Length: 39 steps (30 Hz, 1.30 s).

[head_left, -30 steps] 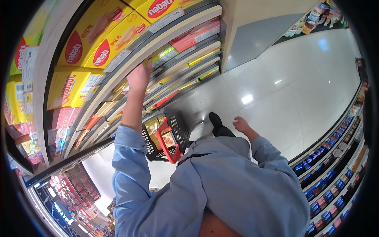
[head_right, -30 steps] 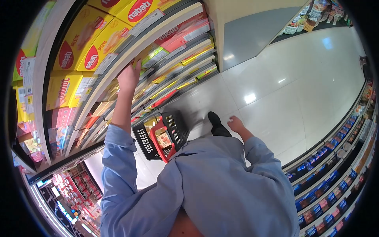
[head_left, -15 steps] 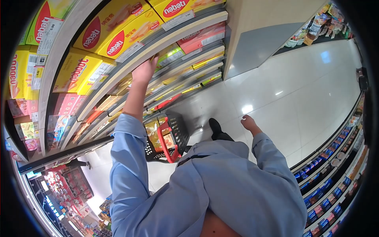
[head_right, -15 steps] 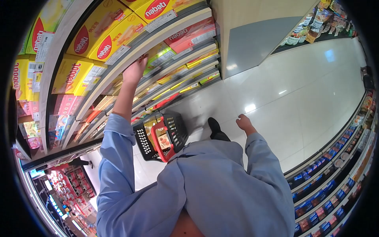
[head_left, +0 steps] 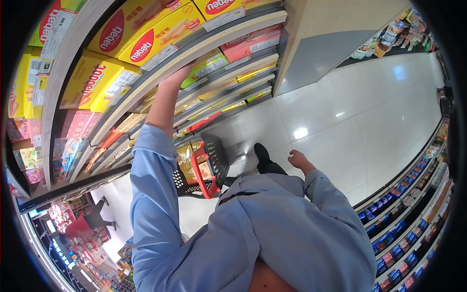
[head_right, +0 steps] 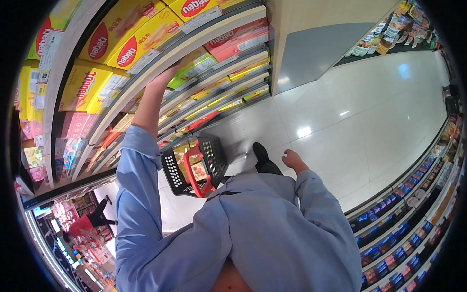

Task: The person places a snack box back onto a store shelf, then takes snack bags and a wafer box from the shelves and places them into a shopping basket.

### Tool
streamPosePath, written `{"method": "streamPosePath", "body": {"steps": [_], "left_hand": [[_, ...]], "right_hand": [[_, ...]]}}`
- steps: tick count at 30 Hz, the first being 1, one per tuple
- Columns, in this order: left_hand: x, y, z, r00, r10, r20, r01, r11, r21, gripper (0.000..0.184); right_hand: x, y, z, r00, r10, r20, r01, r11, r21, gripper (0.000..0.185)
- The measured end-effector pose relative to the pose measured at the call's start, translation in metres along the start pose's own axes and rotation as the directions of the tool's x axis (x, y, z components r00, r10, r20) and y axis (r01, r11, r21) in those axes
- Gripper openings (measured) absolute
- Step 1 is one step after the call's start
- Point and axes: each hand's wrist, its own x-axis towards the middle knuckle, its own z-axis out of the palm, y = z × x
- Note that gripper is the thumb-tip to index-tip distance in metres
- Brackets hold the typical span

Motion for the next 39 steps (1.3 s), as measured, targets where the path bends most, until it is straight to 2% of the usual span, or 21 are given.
{"method": "streamPosePath", "body": {"steps": [2, 4, 8, 11, 12, 14, 18, 20, 22, 23, 24, 25, 27, 28, 29, 30, 31, 32, 33, 36, 39], "left_hand": [[-0.001, 0.002, 0.000, 0.999, -0.050, 0.002, 0.049, 0.978, -0.201, 0.063], [-0.002, 0.001, 0.004, 0.999, -0.049, 0.002, 0.048, 0.976, -0.212, 0.067], [-0.004, -0.004, 0.014, 0.998, 0.055, 0.033, -0.061, 0.975, 0.214, 0.068], [-0.008, -0.005, 0.028, 0.998, 0.046, -0.041, -0.046, 0.999, -0.001, 0.068], [-0.007, -0.004, 0.022, 0.999, -0.001, -0.037, -0.007, 0.978, -0.206, 0.068], [-0.004, -0.001, 0.010, 0.997, -0.082, 0.002, 0.068, 0.811, -0.582, 0.067], [-0.006, -0.003, 0.015, 1.000, -0.013, -0.022, 0.004, 0.936, -0.351, 0.064], [-0.004, -0.004, 0.016, 0.998, 0.017, -0.064, -0.037, 0.947, -0.319, 0.064], [-0.001, -0.007, 0.013, 0.995, 0.049, -0.085, -0.051, 0.999, -0.016, 0.064], [0.001, -0.009, 0.011, 0.993, 0.095, -0.067, -0.078, 0.973, 0.216, 0.064], [0.004, -0.010, 0.007, 0.989, 0.140, -0.049, -0.105, 0.894, 0.436, 0.064], [0.011, -0.012, -0.007, 0.980, 0.196, 0.015, -0.152, 0.708, 0.690, 0.063], [0.021, -0.016, -0.026, 0.955, 0.242, 0.173, -0.213, 0.148, 0.966, 0.062], [0.021, -0.015, -0.032, 0.941, 0.228, 0.251, -0.215, -0.171, 0.961, 0.062], [0.020, -0.013, -0.039, 0.949, 0.195, 0.249, -0.151, -0.414, 0.898, 0.061], [0.013, -0.010, -0.030, 0.955, 0.162, 0.247, -0.092, -0.631, 0.770, 0.061], [-0.011, -0.013, 0.022, 0.975, 0.147, 0.167, 0.005, -0.765, 0.644, 0.060], [-0.033, -0.018, 0.053, 0.986, 0.148, 0.080, 0.091, -0.869, 0.486, 0.060], [-0.048, -0.031, 0.035, 0.822, 0.296, 0.487, -0.035, -0.828, 0.560, 0.069], [-0.116, -0.048, 0.065, 0.881, 0.315, 0.352, 0.025, -0.775, 0.632, 0.071], [-0.198, -0.079, 0.024, 0.910, 0.336, 0.244, 0.072, -0.705, 0.705, 0.074]], "right_hand": [[-0.002, 0.005, -0.002, 1.000, 0.020, 0.000, -0.020, 1.000, -0.017, 0.044], [0.000, 0.018, -0.001, 1.000, 0.023, -0.019, -0.024, 0.999, -0.034, 0.044], [0.009, 0.027, -0.003, 0.997, 0.011, -0.075, -0.015, 0.998, -0.063, 0.044], [0.008, 0.018, -0.011, 0.997, 0.019, -0.076, -0.023, 0.998, -0.052, 0.045], [0.009, 0.015, -0.011, 0.997, 0.022, -0.072, -0.025, 0.999, -0.045, 0.045], [0.012, 0.009, -0.009, 0.998, 0.003, -0.066, -0.006, 0.999, -0.040, 0.045], [0.014, -0.002, -0.004, 1.000, -0.016, -0.020, 0.015, 0.999, -0.040, 0.045], [0.014, -0.006, 0.001, 0.999, -0.027, -0.030, 0.025, 0.998, -0.060, 0.044], [0.011, -0.012, 0.001, 0.999, -0.029, -0.018, 0.028, 0.997, -0.069, 0.044], [0.009, -0.015, -0.001, 1.000, -0.025, -0.001, 0.025, 0.997, -0.070, 0.045], [0.007, -0.018, -0.003, 1.000, -0.022, 0.016, 0.023, 0.997, -0.069, 0.045], [0.006, -0.018, -0.003, 1.000, -0.022, 0.014, 0.023, 0.998, -0.063, 0.045], [0.006, -0.015, -0.003, 1.000, -0.026, 0.010, 0.027, 0.998, -0.054, 0.045], [0.006, -0.012, -0.001, 1.000, -0.028, 0.006, 0.028, 0.998, -0.058, 0.045], [0.008, -0.010, -0.001, 0.999, -0.033, 0.003, 0.033, 0.997, -0.063, 0.045], [0.010, -0.007, 0.000, 0.999, -0.041, 0.001, 0.041, 0.997, -0.071, 0.045], [0.010, -0.005, -0.001, 0.999, -0.035, -0.002, 0.035, 0.996, -0.076, 0.045], [0.011, -0.004, -0.002, 1.000, -0.030, -0.003, 0.029, 0.996, -0.081, 0.045], [0.011, -0.003, -0.001, 1.000, -0.024, -0.003, 0.024, 0.996, -0.085, 0.045], [0.010, -0.004, -0.002, 1.000, -0.009, 0.004, 0.009, 0.996, -0.094, 0.045], [0.008, -0.007, 0.000, 1.000, -0.019, 0.007, 0.020, 0.995, -0.099, 0.045]]}}
